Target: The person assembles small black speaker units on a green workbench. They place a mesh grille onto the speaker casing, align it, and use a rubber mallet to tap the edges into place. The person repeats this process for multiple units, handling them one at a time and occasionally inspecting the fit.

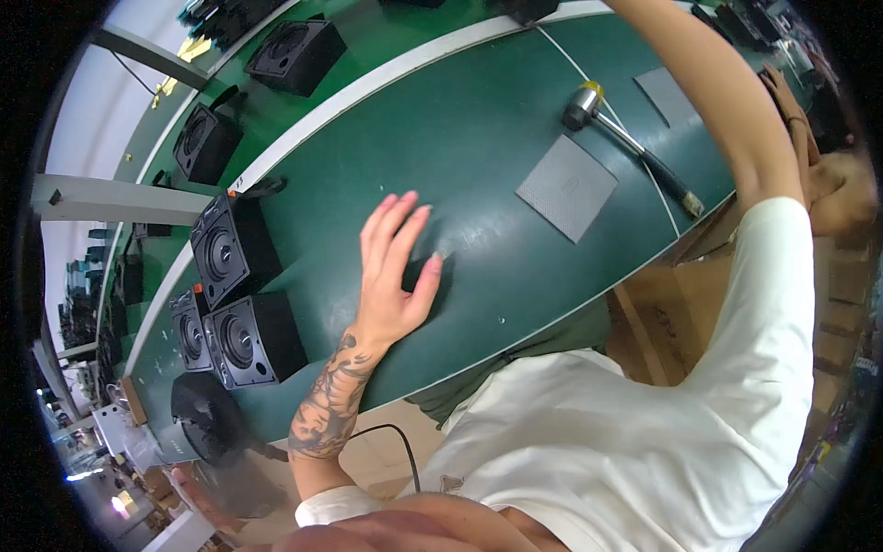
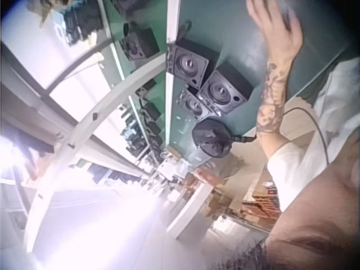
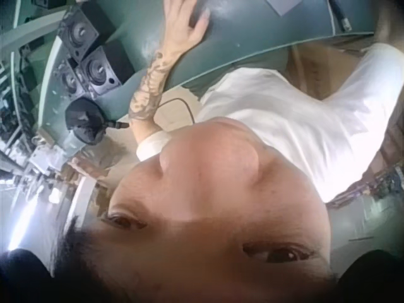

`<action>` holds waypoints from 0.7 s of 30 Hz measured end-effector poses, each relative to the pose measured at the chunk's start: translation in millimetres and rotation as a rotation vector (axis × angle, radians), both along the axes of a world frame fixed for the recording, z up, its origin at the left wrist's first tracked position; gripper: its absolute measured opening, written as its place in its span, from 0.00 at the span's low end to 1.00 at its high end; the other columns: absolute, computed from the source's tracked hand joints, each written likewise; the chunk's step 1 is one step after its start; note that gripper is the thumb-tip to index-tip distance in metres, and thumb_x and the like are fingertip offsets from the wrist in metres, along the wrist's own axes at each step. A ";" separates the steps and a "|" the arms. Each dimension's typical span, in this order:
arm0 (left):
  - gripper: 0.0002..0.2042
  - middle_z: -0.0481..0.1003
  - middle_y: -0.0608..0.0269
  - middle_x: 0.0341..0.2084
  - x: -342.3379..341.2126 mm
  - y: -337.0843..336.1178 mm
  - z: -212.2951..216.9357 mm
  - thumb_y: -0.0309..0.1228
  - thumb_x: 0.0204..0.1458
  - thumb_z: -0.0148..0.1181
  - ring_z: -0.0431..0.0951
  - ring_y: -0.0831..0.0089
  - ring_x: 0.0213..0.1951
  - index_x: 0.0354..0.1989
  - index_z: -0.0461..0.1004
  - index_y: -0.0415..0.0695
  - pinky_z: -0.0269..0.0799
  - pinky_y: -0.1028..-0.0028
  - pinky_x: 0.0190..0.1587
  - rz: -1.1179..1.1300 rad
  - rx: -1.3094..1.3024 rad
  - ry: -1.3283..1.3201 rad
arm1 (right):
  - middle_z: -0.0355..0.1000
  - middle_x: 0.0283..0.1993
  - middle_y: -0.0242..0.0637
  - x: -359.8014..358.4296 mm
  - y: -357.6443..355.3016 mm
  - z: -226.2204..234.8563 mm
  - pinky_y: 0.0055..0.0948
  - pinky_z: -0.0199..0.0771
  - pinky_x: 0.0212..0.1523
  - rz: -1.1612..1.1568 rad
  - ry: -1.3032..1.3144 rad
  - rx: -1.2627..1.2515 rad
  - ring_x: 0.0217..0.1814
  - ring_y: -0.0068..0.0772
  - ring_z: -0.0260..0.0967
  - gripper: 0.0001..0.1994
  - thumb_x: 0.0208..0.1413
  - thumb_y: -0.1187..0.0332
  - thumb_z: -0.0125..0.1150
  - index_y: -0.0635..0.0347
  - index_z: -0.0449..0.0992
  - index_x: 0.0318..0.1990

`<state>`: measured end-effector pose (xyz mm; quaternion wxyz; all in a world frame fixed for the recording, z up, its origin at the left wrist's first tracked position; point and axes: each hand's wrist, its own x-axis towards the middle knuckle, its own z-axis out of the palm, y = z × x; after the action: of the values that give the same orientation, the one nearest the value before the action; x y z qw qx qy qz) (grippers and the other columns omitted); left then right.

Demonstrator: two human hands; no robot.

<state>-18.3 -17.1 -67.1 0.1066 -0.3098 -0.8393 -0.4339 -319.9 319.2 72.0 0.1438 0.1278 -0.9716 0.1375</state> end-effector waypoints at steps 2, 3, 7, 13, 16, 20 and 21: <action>0.23 0.67 0.47 0.66 -2.5 -2.3 -4.4 0.24 0.53 0.64 0.61 0.43 0.70 0.60 0.74 0.39 0.58 0.52 0.70 -0.005 -0.013 -0.053 | 0.78 0.50 0.62 -42.0 21.0 -7.5 0.43 0.78 0.56 -0.098 -0.059 0.001 0.54 0.56 0.78 0.39 0.38 0.61 0.75 0.71 0.72 0.60; 0.21 0.68 0.48 0.66 -6.3 -1.3 -5.9 0.23 0.54 0.64 0.61 0.43 0.70 0.58 0.76 0.40 0.59 0.52 0.70 -0.033 -0.024 -0.073 | 0.77 0.54 0.62 -64.5 49.0 -16.6 0.43 0.76 0.59 -0.136 -0.070 0.013 0.57 0.56 0.76 0.39 0.38 0.60 0.76 0.71 0.71 0.61; 0.17 0.70 0.48 0.64 -13.4 -4.6 -3.6 0.21 0.54 0.62 0.65 0.44 0.68 0.54 0.79 0.40 0.61 0.53 0.69 -0.003 0.042 -0.191 | 0.70 0.64 0.62 -101.6 59.0 4.5 0.44 0.66 0.69 -0.272 -0.400 0.235 0.67 0.60 0.68 0.46 0.44 0.50 0.73 0.68 0.66 0.69; 0.18 0.71 0.48 0.62 -12.0 -16.3 -9.3 0.16 0.50 0.62 0.69 0.47 0.66 0.52 0.79 0.38 0.67 0.55 0.65 -0.008 0.160 -0.237 | 0.66 0.69 0.59 -125.8 -84.6 -21.3 0.44 0.63 0.72 0.163 -0.331 0.395 0.70 0.61 0.64 0.52 0.50 0.28 0.62 0.60 0.63 0.72; 0.17 0.71 0.49 0.61 -12.4 -13.0 -13.5 0.16 0.50 0.62 0.70 0.47 0.65 0.50 0.79 0.38 0.70 0.56 0.64 0.010 0.241 -0.238 | 0.69 0.67 0.50 -166.0 -58.3 -66.3 0.42 0.65 0.70 0.147 -0.682 -0.043 0.65 0.47 0.68 0.42 0.54 0.53 0.72 0.69 0.64 0.70; 0.14 0.72 0.50 0.57 -3.2 -8.0 -25.0 0.17 0.50 0.62 0.70 0.47 0.63 0.46 0.78 0.38 0.72 0.57 0.61 0.074 0.322 -0.148 | 0.69 0.68 0.54 -107.4 -107.8 -36.8 0.40 0.62 0.70 0.076 -0.494 -0.185 0.69 0.49 0.66 0.43 0.43 0.65 0.79 0.72 0.68 0.68; 0.13 0.72 0.50 0.56 -7.1 -8.0 -26.4 0.17 0.50 0.62 0.70 0.47 0.62 0.45 0.78 0.38 0.73 0.58 0.61 0.063 0.326 -0.131 | 0.69 0.68 0.55 -107.0 -92.7 -31.6 0.41 0.61 0.71 0.185 -0.375 -0.226 0.69 0.50 0.65 0.44 0.43 0.62 0.80 0.74 0.67 0.68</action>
<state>-25.3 -25.1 -93.4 0.1142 -0.2330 -0.7722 -0.5800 -426.8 226.5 40.4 -0.0388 0.1717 -0.9440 0.2792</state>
